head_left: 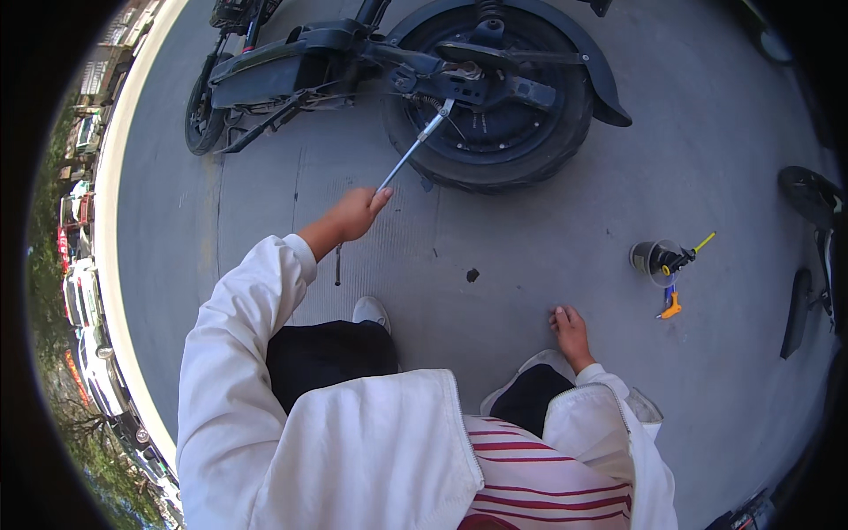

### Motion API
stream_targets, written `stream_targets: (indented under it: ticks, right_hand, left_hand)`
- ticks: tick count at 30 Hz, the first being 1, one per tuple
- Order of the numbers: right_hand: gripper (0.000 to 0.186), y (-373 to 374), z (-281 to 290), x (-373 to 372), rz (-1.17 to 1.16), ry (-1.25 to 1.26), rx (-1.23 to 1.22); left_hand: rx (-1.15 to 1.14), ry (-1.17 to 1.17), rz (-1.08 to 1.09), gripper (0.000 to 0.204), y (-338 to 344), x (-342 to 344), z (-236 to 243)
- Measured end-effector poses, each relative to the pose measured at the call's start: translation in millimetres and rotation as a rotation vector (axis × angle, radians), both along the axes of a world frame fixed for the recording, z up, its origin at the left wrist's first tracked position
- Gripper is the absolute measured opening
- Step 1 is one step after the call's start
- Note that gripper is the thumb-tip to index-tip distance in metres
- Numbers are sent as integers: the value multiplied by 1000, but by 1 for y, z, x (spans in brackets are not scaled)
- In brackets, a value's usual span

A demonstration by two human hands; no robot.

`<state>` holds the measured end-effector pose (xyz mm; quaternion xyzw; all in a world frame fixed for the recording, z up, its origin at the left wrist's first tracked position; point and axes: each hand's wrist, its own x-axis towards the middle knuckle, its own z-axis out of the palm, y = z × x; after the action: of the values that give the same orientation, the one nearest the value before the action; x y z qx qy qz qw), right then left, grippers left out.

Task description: The person uses a T-handle wrench to loosen and tighten a bolt on the rear wheel hub of a black electric scooter. They briefly pick up a spray bottle, then continue adjusting the wheel bolt before standing up and moving the scooter.

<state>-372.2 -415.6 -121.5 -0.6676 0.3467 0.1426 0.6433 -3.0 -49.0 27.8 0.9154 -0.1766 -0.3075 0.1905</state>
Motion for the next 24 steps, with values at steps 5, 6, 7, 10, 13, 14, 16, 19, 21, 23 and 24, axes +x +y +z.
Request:
stream_targets:
  ticks: [5,6,7,10,13,14,16,19,21,23,24]
  right_hand:
    - [29,1,-5,-7,-24,-26,18]
    - [29,2,-5,-5,-10,-31,16]
    - [29,2,-4,-5,0,-33,12]
    - [30,0,-2,-4,25,-41,-53]
    - [31,2,-4,1,32,-50,-78]
    - [31,1,-4,1,29,-49,-80]
    - [31,2,-3,-1,33,-53,-99]
    - [32,3,-3,0,37,-58,-142]
    - [31,7,-6,-1,32,-63,-159]
    - [31,7,-12,0,34,-81,-162]
    - [31,8,-13,0,30,-88,-167]
  left_hand:
    - [34,-44,5,66,-4,-4,4]
    - [17,-72,-7,66,-1,-4,1]
    - [27,-53,12,65,-2,-6,0]
    - [24,83,111,62,-15,-18,4]
    - [-105,306,251,60,-30,-40,3]
    - [-103,303,250,59,-32,-41,2]
    - [-96,297,250,59,-37,-41,1]
    - [-99,312,246,58,-32,-37,-1]
    - [-66,279,209,59,-24,-28,-5]
    - [3,185,164,59,-8,-11,-5]
    - [31,132,127,59,-1,-4,-7]
